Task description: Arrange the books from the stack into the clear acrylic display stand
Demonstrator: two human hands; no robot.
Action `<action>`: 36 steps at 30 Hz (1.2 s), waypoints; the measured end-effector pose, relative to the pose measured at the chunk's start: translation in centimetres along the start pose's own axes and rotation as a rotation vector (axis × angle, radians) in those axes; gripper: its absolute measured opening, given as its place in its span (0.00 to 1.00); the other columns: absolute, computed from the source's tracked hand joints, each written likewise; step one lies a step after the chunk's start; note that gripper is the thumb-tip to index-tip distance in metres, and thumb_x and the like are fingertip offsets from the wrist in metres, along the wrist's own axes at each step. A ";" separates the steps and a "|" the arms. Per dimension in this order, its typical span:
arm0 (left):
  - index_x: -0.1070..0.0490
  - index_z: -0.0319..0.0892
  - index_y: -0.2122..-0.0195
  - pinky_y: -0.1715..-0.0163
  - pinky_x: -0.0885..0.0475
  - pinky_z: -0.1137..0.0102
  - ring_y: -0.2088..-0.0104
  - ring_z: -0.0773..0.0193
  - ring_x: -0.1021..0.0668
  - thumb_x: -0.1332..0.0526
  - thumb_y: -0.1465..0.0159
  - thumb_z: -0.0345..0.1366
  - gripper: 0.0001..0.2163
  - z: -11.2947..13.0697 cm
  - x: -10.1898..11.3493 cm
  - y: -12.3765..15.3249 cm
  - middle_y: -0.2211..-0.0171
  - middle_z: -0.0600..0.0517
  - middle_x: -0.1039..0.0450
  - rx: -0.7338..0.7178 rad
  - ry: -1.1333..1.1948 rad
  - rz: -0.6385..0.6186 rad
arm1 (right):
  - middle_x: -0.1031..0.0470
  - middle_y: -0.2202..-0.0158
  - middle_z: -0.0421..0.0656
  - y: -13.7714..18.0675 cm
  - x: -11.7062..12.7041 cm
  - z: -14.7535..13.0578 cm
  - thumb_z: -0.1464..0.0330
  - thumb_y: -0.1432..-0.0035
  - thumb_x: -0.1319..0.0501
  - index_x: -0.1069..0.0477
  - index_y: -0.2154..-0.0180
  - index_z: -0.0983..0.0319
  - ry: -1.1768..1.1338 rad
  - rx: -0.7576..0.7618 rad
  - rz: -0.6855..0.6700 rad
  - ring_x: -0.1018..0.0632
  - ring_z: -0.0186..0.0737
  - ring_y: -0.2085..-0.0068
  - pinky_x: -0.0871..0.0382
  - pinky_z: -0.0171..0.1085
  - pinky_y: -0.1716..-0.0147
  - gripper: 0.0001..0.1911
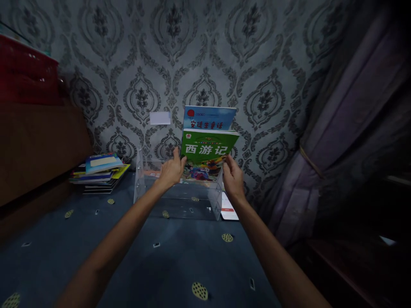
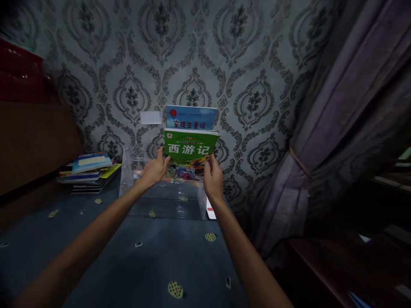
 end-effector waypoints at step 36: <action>0.34 0.27 0.41 0.46 0.37 0.41 0.41 0.33 0.29 0.50 0.36 0.29 0.23 -32.6 1.9 0.1 0.44 0.23 0.30 0.323 -0.523 -0.020 | 0.22 0.46 0.52 24.7 -6.4 -2.0 0.67 0.30 0.49 0.23 0.50 0.58 0.075 -0.075 -0.916 0.21 0.47 0.45 0.25 0.48 0.45 0.17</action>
Point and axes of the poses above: each hand's wrist, its own y-axis away from the middle knuckle, its own x-axis out of the back of the hand, z = x × y, the point moved 7 cm from there along -y, towards the middle knuckle
